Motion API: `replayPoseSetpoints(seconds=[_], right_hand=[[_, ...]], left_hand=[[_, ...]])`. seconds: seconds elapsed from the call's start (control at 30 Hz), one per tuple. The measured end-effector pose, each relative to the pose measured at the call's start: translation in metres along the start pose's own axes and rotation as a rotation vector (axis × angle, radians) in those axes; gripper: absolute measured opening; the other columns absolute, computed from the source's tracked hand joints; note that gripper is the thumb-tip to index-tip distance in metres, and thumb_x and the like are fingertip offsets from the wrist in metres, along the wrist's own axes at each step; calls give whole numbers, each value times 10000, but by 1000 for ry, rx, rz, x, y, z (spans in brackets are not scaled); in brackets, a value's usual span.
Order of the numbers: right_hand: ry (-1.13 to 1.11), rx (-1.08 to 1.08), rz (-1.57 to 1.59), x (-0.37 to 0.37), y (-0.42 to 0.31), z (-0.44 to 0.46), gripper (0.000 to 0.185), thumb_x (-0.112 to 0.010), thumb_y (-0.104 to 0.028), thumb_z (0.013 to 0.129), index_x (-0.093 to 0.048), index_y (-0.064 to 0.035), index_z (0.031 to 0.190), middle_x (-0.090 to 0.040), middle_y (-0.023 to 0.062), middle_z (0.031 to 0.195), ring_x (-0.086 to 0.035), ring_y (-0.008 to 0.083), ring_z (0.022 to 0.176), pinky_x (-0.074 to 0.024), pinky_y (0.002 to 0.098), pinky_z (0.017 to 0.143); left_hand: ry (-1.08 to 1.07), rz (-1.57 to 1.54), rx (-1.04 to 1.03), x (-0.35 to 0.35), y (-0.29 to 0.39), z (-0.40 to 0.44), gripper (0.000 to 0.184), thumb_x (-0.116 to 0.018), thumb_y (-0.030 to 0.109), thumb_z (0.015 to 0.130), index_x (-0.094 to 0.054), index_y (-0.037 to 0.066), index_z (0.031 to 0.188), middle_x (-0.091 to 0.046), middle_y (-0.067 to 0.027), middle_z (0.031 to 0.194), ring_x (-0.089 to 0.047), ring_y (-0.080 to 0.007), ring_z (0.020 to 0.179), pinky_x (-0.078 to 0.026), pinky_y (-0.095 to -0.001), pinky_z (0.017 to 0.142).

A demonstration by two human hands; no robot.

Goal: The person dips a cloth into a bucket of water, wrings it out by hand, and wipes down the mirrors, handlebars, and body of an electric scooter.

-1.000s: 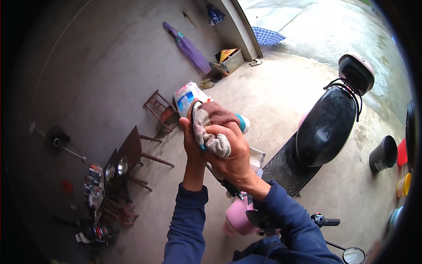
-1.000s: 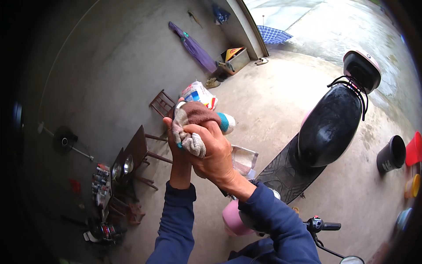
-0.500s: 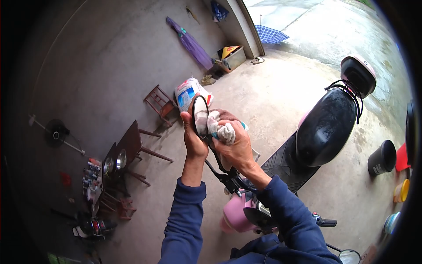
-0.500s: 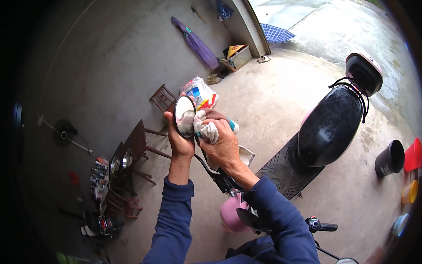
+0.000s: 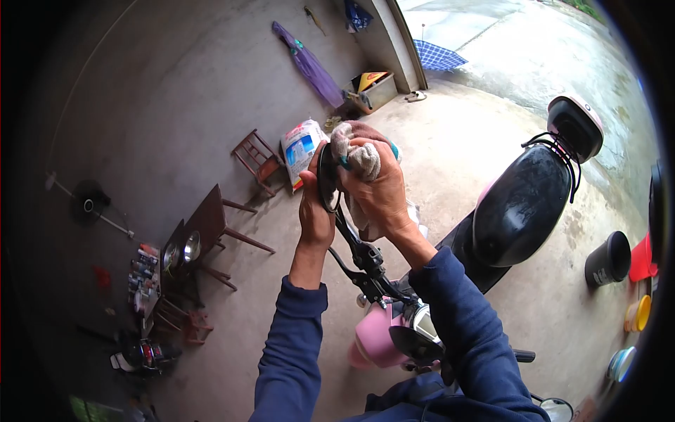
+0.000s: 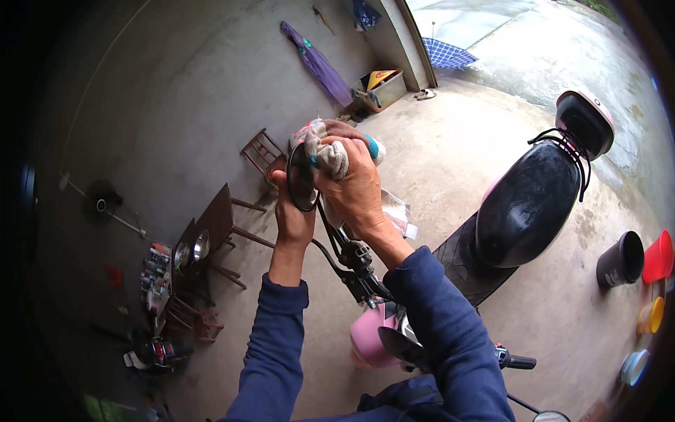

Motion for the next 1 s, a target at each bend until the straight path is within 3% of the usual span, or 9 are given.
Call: replayPoseSetpoints(seconds=[0.2, 0.37, 0.43, 0.5, 0.57, 0.73, 0.77, 0.87, 1.0], right_hand=[[-160, -158, -133, 9, 18, -52, 381, -759, -48, 709, -657, -51, 1077, -642, 126, 1084, -606, 293, 1074, -488, 372, 929], [-420, -249, -238, 13, 12, -69, 365, -736, -162, 759, -648, -80, 1103, -658, 168, 1124, -611, 320, 1114, -501, 398, 932], [-475, -290, -197, 18, 3, -63, 354, -714, -169, 746, -655, -75, 1082, -680, 182, 1074, -644, 324, 1055, -513, 401, 895], [-726, -645, -272, 20, 21, -79, 374, -712, -173, 712, -654, -66, 1066, -697, 186, 1015, -674, 340, 966, -523, 420, 845], [-869, -518, -379, 24, 13, -91, 359, -711, -198, 726, -648, -58, 1051, -693, 190, 1026, -679, 360, 954, -526, 439, 820], [-794, -126, -421, 32, 16, -119, 366, -739, -185, 743, -639, -38, 1063, -669, 186, 1119, -660, 386, 998, -533, 445, 849], [-802, -120, -423, 34, 11, -123, 366, -739, -185, 743, -639, -38, 1063, -669, 186, 1119, -660, 386, 998, -533, 445, 849], [-1040, -257, -616, 36, -15, -140, 374, -759, -178, 730, -647, -43, 1061, -666, 168, 1120, -653, 368, 1028, -533, 434, 879], [-962, -345, -242, 18, -71, -153, 441, -810, -172, 705, -662, -63, 1106, -646, 180, 1180, -639, 359, 1104, -527, 412, 924]], left_hand=[[-14, -24, -21, 4, -11, -4, 778, -174, 658, 1002, -240, 139, 1578, -463, -96, 1438, -447, -207, 1318, -322, -382, 1138], [101, -15, 11, -1, -24, -29, 776, -146, 652, 1005, -165, 143, 1590, -415, -123, 1504, -447, -227, 1336, -327, -388, 1144], [68, 17, 101, -6, -37, -52, 895, -258, 720, 960, -318, 16, 1509, -436, -130, 1499, -471, -224, 1328, -326, -380, 1151], [49, 154, 82, -12, -46, -75, 923, -238, 725, 956, -268, -3, 1523, -430, -165, 1493, -475, -241, 1311, -327, -399, 1143], [-6, 273, 117, -11, -53, -98, 912, -256, 708, 964, -239, -1, 1538, -414, -182, 1503, -451, -272, 1342, -307, -400, 1155], [10, 622, 6, 1, -73, -158, 831, -352, 628, 998, -274, -7, 1528, -405, -216, 1503, -357, -330, 1418, -255, -418, 1178], [63, 775, -27, 2, -69, -171, 797, -376, 595, 1010, -300, -17, 1515, -407, -240, 1493, -353, -364, 1415, -255, -430, 1174], [205, 566, 83, -9, -68, -223, 712, -501, 472, 1000, -327, 13, 1516, -375, -228, 1509, -359, -352, 1406, -274, -438, 1163], [432, 320, 277, -22, -47, -270, 998, -653, 582, 874, -184, 14, 1547, -303, -178, 1550, -367, -314, 1406, -311, -423, 1152]])
Point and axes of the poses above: each hand's wrist, its own z-axis towards the middle knuckle, its own x-axis out of the back of the hand, y = z × x, the point moved 6 cm from there along z, towards the middle knuckle
